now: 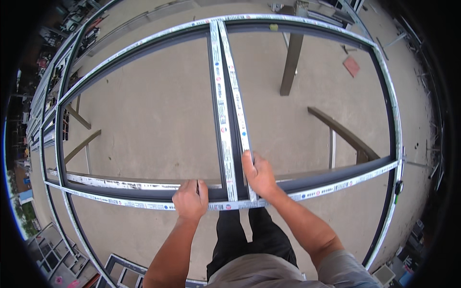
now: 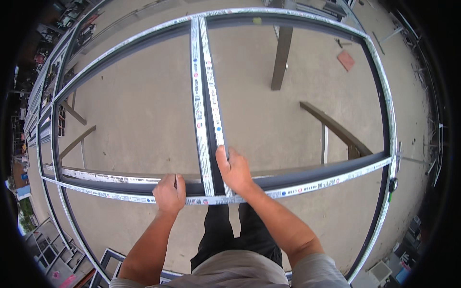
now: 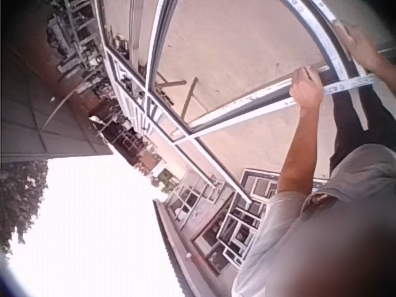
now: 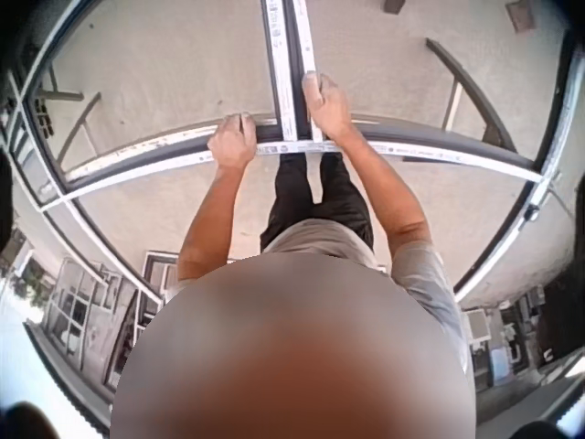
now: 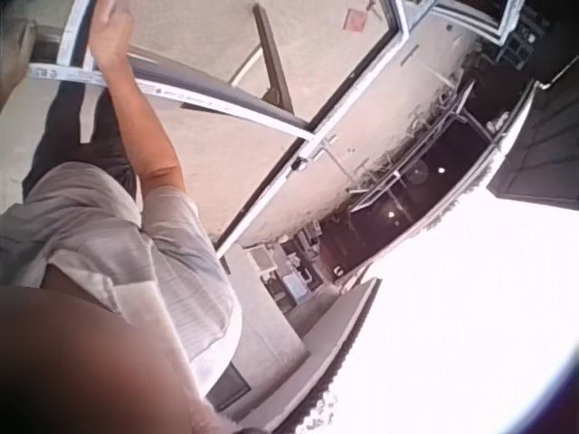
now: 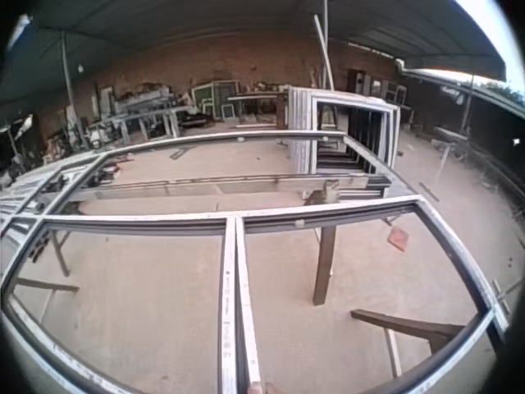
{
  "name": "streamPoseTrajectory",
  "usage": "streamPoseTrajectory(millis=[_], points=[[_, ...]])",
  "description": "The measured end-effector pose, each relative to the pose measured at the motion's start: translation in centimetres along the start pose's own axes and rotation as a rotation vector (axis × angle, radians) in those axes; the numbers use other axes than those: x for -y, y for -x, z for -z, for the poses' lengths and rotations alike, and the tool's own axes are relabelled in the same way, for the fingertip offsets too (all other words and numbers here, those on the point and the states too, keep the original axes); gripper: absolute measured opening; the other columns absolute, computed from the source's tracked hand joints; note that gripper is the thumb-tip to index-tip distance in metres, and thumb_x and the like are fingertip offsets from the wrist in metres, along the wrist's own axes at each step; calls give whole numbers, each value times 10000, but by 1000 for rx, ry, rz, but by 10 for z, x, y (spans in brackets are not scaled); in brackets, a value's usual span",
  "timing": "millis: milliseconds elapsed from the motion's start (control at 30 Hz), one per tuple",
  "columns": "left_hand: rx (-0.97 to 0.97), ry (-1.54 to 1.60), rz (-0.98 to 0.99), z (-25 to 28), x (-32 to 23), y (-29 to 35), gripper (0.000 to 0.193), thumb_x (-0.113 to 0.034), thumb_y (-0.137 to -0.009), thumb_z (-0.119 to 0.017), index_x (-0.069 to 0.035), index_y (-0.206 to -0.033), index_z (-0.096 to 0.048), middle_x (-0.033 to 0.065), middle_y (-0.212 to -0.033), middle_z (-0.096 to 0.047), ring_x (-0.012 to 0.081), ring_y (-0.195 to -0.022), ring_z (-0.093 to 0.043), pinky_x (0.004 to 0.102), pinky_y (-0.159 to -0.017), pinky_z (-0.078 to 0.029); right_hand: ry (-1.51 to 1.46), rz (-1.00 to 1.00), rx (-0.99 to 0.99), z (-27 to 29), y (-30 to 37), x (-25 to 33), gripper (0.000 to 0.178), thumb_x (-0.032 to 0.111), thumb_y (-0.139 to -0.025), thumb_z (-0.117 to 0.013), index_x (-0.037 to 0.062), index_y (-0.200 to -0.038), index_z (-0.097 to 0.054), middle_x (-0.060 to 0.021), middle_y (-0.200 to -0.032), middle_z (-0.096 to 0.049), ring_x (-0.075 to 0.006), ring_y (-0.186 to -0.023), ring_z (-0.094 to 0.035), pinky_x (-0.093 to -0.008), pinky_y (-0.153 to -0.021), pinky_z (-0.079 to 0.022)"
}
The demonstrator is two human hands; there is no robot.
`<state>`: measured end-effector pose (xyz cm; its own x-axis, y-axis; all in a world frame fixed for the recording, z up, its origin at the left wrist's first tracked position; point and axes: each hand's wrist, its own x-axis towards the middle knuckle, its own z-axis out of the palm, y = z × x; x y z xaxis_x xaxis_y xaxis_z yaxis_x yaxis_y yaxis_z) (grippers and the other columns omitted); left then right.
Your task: The person assembles aluminum window frames by hand, fitting corner and mullion profiles into a jig. They repeatedly pick up profile pieces, align them with existing frame sections, and press them into place to form rectangular frames.
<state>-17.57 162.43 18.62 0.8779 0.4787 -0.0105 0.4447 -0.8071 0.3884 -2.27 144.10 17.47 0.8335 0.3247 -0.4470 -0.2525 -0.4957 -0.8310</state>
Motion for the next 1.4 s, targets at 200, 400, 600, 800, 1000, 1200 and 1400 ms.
streamPoseTrajectory(millis=[200, 400, 600, 800, 1000, 1200, 1400], points=[[-40, 59, 13, 0, 0, 0, 270, -210, -1016, -623, -30, -823, -682, 172, -815, -680, 427, -746, -674, 520, -668, -539, -13, 7, -28, -8, 2, -2, 628, 510, -1151, -487, -62, -937, -635, -167, -719, -619, -247, -708, -605, -441, -695, -515], [-60, 75, 23, -1, 1, 1, 253, -206, -1005, -636, -39, -821, -685, 162, -805, -683, 422, -732, -678, 513, -659, -547, -27, 28, -37, -9, 2, -4, 634, 523, -1151, -490, -49, -903, -609, -163, -732, -611, -262, -708, -592, -431, -691, -503], [-68, 89, 27, 0, 1, 1, 238, -197, -991, -649, -41, -814, -681, 162, -807, -685, 420, -730, -679, 512, -655, -548, -86, -24, -7, -6, 4, -3, 633, 539, -1149, -494, -43, -934, -619, -140, -753, -611, -211, -737, -577, -419, -707, -502], [-92, 107, 21, -1, 2, 0, 230, -190, -981, -657, -40, -808, -675, 160, -803, -680, 417, -723, -675, 506, -649, -547, -77, -80, 40, 18, 7, 4, 621, 548, -1145, -503, -25, -934, -614, -81, -732, -564, -169, -723, -526, -388, -682, -487], [-91, 103, 6, -1, 2, -1, 224, -183, -976, -658, -39, -806, -672, 160, -799, -677, 412, -717, -672, 502, -645, -542, -39, -31, -20, 9, 8, -8, 630, 539, -1142, -516, -36, -898, -606, -112, -710, -553, -187, -704, -524, -399, -675, -488], [-102, 110, -1, 2, 2, 2, 235, -188, -985, -655, -34, -807, -658, 172, -791, -662, 428, -715, -656, 508, -638, -531, -57, 16, -37, -2, 5, -4, 628, 533, -1137, -520, -47, -921, -623, -140, -729, -575, -213, -713, -537, -414, -686, -492], [-91, 72, 0, -5, 5, 4, 288, -221, -1029, -631, -33, -812, -640, 188, -765, -639, 436, -704, -637, 498, -633, -513, -49, -31, -24, -2, 0, 1, 643, 541, -1106, -545, -62, -899, -629, -108, -742, -583, -189, -754, -536, -386, -719, -488]])
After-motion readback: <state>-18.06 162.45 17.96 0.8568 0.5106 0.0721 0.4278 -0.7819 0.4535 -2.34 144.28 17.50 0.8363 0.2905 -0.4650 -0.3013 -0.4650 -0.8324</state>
